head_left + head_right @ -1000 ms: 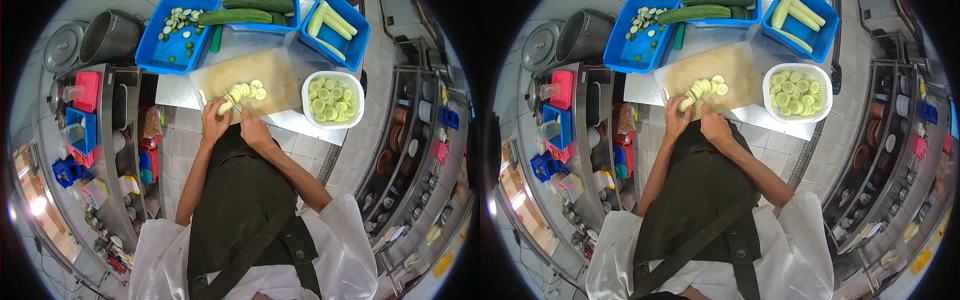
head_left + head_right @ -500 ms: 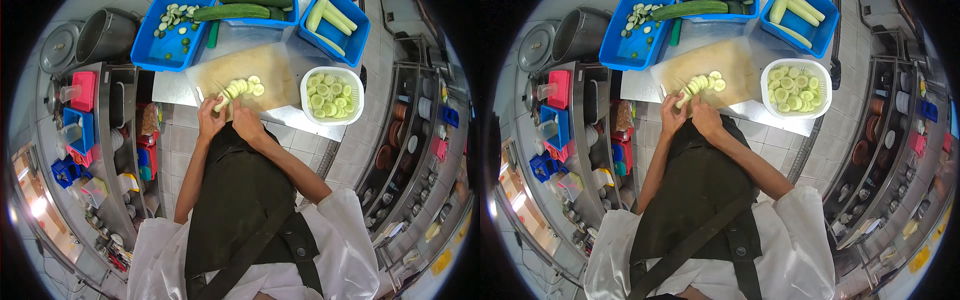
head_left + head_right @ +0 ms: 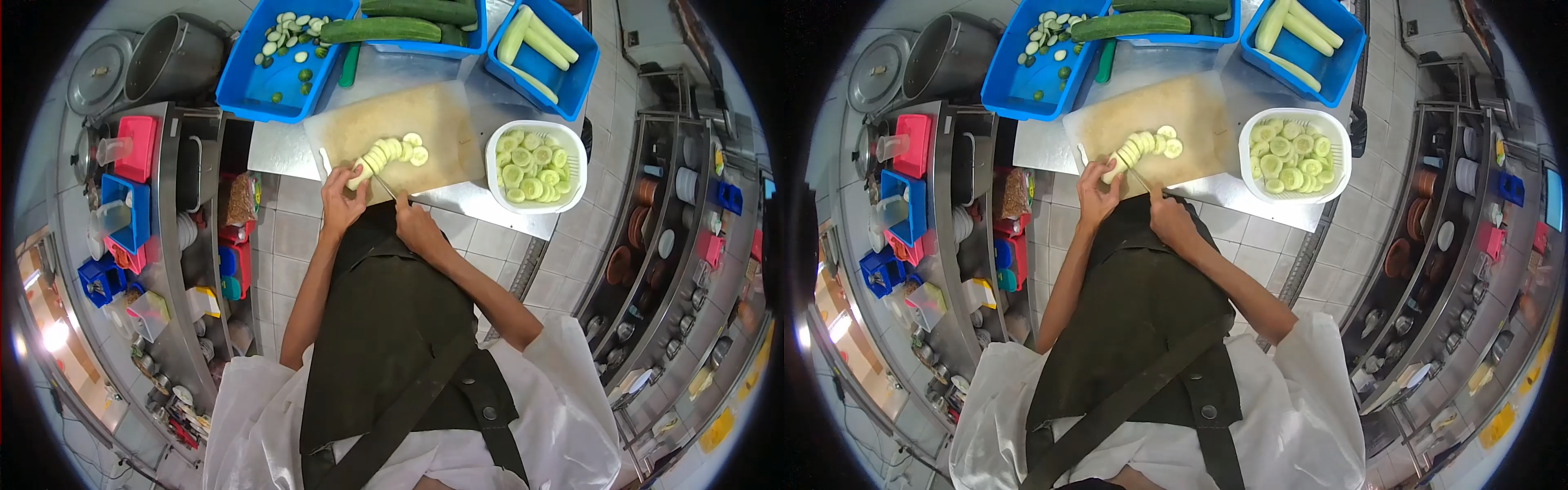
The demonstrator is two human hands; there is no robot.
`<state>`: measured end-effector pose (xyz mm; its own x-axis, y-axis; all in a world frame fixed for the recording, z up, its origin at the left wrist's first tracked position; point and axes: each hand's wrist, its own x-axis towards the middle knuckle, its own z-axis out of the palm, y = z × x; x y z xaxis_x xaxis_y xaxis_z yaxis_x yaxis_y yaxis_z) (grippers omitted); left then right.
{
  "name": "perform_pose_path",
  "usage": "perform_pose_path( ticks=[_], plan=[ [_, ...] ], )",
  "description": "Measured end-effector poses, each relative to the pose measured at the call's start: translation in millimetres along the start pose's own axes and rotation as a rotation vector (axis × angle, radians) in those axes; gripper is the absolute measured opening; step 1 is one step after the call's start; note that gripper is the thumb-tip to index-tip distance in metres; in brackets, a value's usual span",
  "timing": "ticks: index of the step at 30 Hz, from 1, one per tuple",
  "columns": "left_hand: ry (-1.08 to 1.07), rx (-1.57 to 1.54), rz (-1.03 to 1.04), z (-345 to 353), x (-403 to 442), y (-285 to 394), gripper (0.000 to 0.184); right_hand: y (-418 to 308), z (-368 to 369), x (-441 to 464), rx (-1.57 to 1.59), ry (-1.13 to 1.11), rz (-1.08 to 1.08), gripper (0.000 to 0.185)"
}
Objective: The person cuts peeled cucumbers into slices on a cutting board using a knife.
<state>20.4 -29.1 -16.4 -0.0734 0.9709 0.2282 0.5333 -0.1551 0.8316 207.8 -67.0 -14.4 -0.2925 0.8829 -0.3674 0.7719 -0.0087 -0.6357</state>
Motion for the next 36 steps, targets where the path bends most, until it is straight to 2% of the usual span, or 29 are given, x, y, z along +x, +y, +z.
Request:
perform_pose_path(
  ticks=[2, 4, 8, 10, 14, 19, 24, 30, 36],
  plan=[
    [-0.011, 0.015, -0.008, -2.6, -0.8, 4.7, 0.023, 7.1, -5.2, -18.9, 0.011, -0.033, 0.042, 0.023],
    [-0.003, 0.030, 0.011, -4.4, 8.8, 5.3, 0.022, 16.3, -21.0, -25.7, 0.022, -0.154, 0.044, 0.032],
    [-0.076, -0.006, -0.051, -8.9, -3.3, 3.5, 0.025, 16.9, -44.5, -47.0, 0.110, -0.107, -0.005, 0.028],
    [-0.042, -0.012, -0.011, -5.7, -3.1, 6.3, 0.027, -0.8, -59.7, -52.0, 0.246, -0.017, 0.045, 0.027],
    [-0.052, -0.035, -0.027, -1.4, 3.0, -0.6, 0.028, -11.9, -51.2, -31.8, 0.305, 0.094, 0.041, 0.021],
    [-0.114, -0.019, 0.069, -8.2, 6.2, -2.7, 0.030, -30.0, -32.4, -7.2, 0.153, 0.091, 0.056, 0.018],
    [-0.153, -0.125, 0.017, -14.8, 6.8, 0.2, 0.032, -39.9, -22.7, 3.3, 0.004, 0.093, 0.071, 0.018],
    [-0.180, -0.101, 0.079, -17.0, 16.7, -3.7, 0.030, -57.3, -21.4, 8.2, -0.056, 0.175, 0.077, 0.017],
    [-0.272, -0.040, 0.005, -22.5, 21.0, -2.4, 0.031, -59.8, -10.9, 6.9, -0.164, 0.180, 0.070, 0.017]
  ],
)
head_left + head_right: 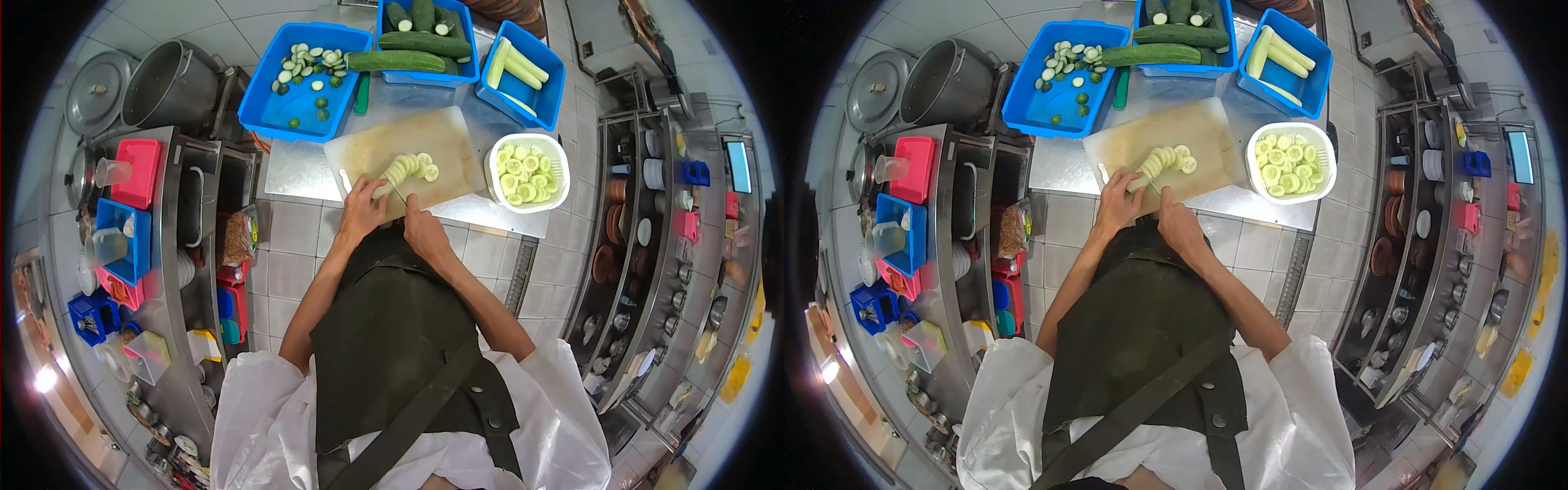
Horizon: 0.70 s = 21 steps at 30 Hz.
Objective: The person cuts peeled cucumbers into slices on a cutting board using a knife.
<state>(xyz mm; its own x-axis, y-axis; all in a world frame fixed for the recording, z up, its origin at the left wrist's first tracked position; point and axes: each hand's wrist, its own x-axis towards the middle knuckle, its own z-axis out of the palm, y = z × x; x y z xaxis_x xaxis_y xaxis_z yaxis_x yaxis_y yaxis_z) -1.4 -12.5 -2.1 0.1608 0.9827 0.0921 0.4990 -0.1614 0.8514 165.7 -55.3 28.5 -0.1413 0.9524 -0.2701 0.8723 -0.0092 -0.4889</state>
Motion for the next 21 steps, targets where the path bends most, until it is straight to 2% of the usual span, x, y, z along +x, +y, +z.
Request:
perform_pose_path(
  ticks=[2, 8, 21],
  plan=[
    [-0.004, -0.005, -0.007, -0.4, 0.5, -0.2, 0.031, -4.7, -4.3, -1.0, -0.059, -0.037, 0.034, 0.025],
    [-0.022, 0.029, 0.053, -1.1, 0.9, -3.0, 0.038, -8.3, -15.2, -0.5, -0.028, -0.084, 0.046, 0.024],
    [-0.042, 0.010, 0.064, -2.6, 6.6, -3.3, 0.038, 2.3, -10.6, 4.7, -0.067, -0.109, 0.028, 0.030]
  ],
)
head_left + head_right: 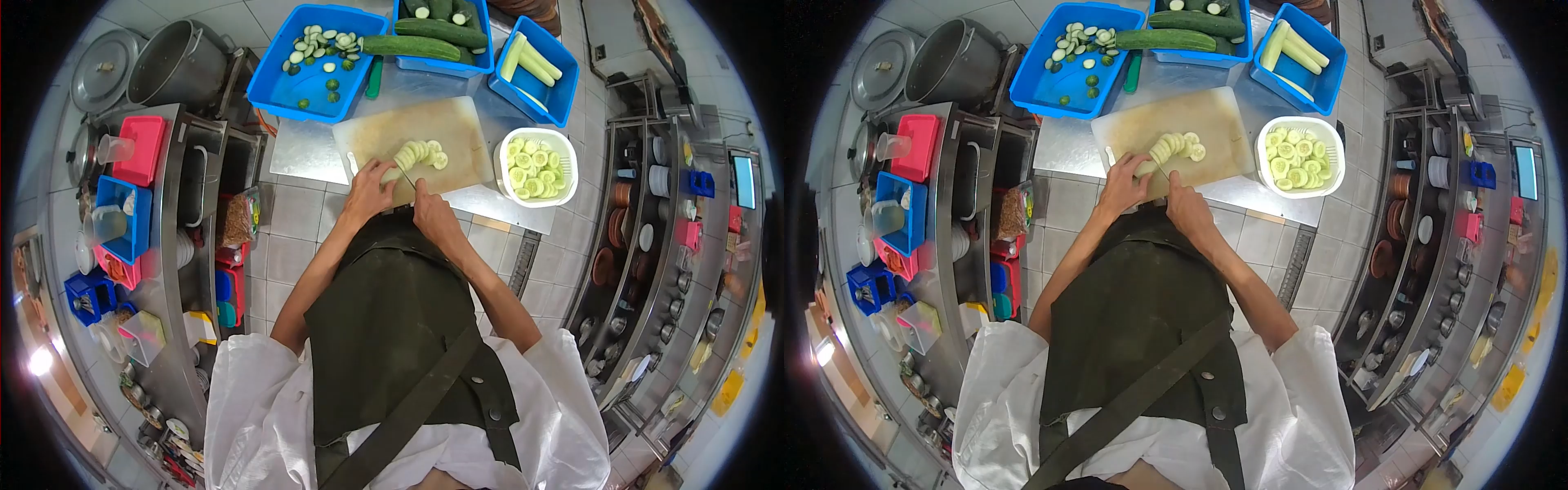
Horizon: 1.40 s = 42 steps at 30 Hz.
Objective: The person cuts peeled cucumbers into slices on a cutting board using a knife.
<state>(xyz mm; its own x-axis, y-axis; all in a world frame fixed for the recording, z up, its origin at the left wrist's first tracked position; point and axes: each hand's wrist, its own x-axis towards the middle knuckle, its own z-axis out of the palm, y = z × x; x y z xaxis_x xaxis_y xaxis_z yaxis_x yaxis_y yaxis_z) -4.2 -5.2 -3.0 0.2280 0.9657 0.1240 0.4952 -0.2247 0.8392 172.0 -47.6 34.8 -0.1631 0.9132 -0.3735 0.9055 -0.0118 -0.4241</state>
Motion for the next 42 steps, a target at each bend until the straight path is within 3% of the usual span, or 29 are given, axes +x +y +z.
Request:
perform_pose_path(
  ticks=[6, 12, 14, 17, 21, 23, 27, 29, 42],
  plan=[
    [0.005, -0.033, 0.008, -3.3, -2.1, 1.3, 0.032, -1.8, -1.2, 20.2, -0.021, -0.039, -0.054, 0.024],
    [0.002, -0.107, -0.102, 0.4, -2.7, 3.2, 0.033, 25.0, 44.1, 39.3, -0.115, 0.122, -0.301, 0.018],
    [0.040, -0.055, -0.040, -0.2, -4.5, 2.5, 0.034, 14.3, 31.4, 14.5, -0.003, 0.020, -0.094, 0.016],
    [0.042, -0.067, -0.083, 7.2, -6.3, -6.5, 0.034, 10.0, 27.3, 7.2, 0.024, 0.030, -0.042, 0.015],
    [0.077, -0.032, -0.059, 5.1, -7.1, -2.2, 0.035, 42.6, 64.1, 4.6, -0.035, 0.040, -0.164, 0.016],
    [0.092, -0.102, -0.107, 5.6, -7.7, 0.7, 0.034, 43.1, 44.3, -23.8, 0.132, -0.043, -0.003, 0.017],
    [0.113, -0.097, -0.109, 5.1, -13.7, 3.2, 0.032, 50.1, 17.4, -59.9, 0.118, -0.094, 0.000, 0.019],
    [0.174, -0.077, -0.020, 6.0, -13.9, 3.1, 0.032, 36.9, 4.1, -62.0, 0.167, 0.016, 0.028, 0.021],
    [0.129, -0.092, -0.047, 4.1, -12.7, 1.5, 0.031, -0.4, 10.5, -5.7, 0.075, 0.085, -0.044, 0.014]
  ],
)
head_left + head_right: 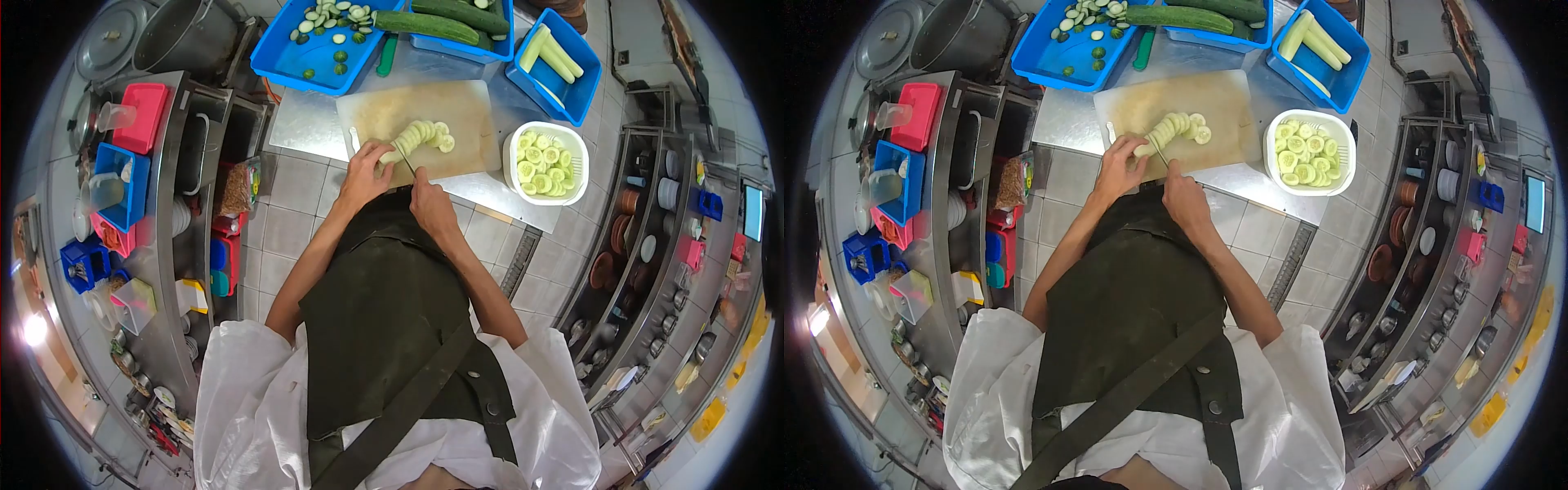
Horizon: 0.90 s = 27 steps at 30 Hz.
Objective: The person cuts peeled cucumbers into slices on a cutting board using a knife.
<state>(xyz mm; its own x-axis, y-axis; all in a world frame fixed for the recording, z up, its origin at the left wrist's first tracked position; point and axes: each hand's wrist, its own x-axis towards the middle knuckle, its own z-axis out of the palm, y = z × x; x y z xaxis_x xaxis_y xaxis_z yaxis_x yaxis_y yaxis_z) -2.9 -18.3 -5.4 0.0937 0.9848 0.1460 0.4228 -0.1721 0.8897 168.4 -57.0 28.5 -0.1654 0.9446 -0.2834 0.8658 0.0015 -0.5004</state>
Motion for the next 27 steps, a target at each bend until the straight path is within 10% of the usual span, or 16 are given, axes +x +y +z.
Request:
perform_pose_path(
  ticks=[21, 27],
  plan=[
    [0.005, -0.073, -0.055, -4.1, -3.6, 1.4, 0.031, 44.2, -6.9, -50.6, 0.063, -0.230, 0.044, 0.019],
    [0.026, -0.071, -0.074, 1.6, -10.8, -3.4, 0.030, 8.8, -5.3, -18.9, 0.166, 0.034, 0.030, 0.019]
  ],
)
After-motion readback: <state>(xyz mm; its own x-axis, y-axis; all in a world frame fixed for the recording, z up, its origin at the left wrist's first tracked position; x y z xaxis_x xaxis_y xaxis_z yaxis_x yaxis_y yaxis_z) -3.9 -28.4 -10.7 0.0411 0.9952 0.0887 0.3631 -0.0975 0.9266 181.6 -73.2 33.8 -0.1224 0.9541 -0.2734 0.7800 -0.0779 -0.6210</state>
